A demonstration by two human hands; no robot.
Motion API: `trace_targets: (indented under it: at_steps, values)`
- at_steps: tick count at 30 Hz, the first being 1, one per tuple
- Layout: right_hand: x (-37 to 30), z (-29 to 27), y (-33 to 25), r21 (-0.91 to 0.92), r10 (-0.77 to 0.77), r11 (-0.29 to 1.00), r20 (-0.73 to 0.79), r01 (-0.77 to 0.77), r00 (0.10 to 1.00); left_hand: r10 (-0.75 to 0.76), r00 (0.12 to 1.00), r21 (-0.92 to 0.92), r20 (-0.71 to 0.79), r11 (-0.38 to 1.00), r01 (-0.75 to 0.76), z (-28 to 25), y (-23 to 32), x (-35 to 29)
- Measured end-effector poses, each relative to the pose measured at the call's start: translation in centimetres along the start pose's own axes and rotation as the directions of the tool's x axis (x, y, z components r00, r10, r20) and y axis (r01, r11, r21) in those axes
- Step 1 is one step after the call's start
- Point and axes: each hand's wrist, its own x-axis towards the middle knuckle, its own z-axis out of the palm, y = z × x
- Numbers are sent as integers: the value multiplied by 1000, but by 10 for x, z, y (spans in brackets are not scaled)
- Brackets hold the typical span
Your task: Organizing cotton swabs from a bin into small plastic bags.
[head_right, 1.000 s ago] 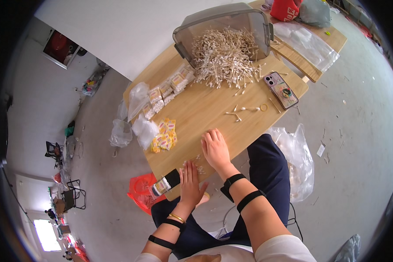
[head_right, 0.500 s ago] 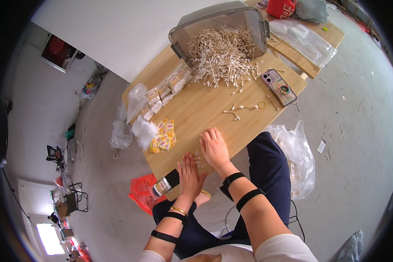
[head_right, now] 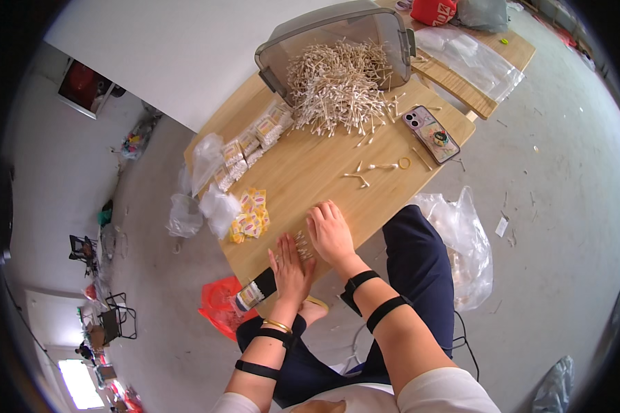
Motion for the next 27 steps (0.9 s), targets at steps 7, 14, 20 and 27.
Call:
trace_targets:
  at_steps: [7,14,20,27]
  values:
    - [0,1,1,-17,-1,1000,-3,1,1000,33,999,33,-35,999,-32,1,3,-10]
    - [0,1,1,-12,-1,1000,-3,1,1000,-30,999,12,-12,999,30,-1,3,3]
    - [-2,0,1,-10,0,1000,6,0,1000,-64,998,39,-8,997,65,1,-1,13]
    - [0,0,1,15,-4,1000,-11,4,1000,-76,996,87,-44,993,79,3,-5,22]
